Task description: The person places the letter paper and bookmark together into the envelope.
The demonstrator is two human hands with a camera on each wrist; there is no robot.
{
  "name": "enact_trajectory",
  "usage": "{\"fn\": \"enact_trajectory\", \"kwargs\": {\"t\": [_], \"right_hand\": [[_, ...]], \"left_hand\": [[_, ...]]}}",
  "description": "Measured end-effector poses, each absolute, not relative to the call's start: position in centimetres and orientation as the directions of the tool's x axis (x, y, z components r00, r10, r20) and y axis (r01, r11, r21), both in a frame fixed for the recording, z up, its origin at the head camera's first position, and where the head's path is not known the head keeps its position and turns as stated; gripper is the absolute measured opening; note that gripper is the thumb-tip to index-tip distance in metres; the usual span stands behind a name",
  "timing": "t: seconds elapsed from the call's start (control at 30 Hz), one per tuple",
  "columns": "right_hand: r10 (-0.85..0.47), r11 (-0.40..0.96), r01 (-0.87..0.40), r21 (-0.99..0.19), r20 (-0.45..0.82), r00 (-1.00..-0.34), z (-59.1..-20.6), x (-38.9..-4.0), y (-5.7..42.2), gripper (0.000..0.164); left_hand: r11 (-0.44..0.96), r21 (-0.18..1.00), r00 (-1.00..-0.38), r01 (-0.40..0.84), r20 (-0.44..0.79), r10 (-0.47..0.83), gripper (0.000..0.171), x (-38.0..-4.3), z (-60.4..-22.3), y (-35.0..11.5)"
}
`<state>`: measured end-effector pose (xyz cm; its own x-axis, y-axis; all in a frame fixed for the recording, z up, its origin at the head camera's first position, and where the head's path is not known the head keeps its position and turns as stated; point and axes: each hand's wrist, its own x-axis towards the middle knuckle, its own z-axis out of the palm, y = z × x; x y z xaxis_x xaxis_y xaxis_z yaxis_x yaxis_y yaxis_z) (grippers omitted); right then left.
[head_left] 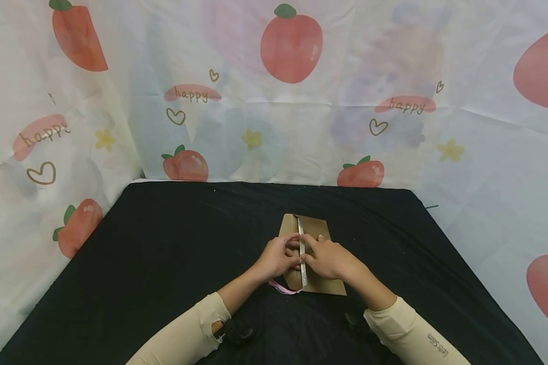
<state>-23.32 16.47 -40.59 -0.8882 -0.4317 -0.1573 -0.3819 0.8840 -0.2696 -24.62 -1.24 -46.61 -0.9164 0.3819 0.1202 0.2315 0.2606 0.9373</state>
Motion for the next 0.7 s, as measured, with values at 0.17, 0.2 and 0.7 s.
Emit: {"fn": "enact_trajectory", "kwargs": {"t": [0.17,0.2,0.7], "right_hand": [[-0.440,0.882,-0.392,-0.262,-0.157,-0.884,-40.68,-23.21,16.39,0.055],[-0.441,0.881,-0.395,-0.260,-0.156,-0.884,-40.69,-23.19,16.39,0.054],[-0.469,0.872,-0.434,-0.228,-0.128,-0.874,-41.11,-23.36,16.41,0.051]], "left_hand": [[0.442,0.809,-0.897,0.387,0.219,0.384,0.064,-24.67,-46.73,-1.43],[0.451,0.796,-0.891,0.404,0.231,0.391,0.065,-24.66,-46.77,-1.46],[0.474,0.724,-0.844,0.501,0.288,0.452,0.064,-24.54,-46.59,-1.58]]}}
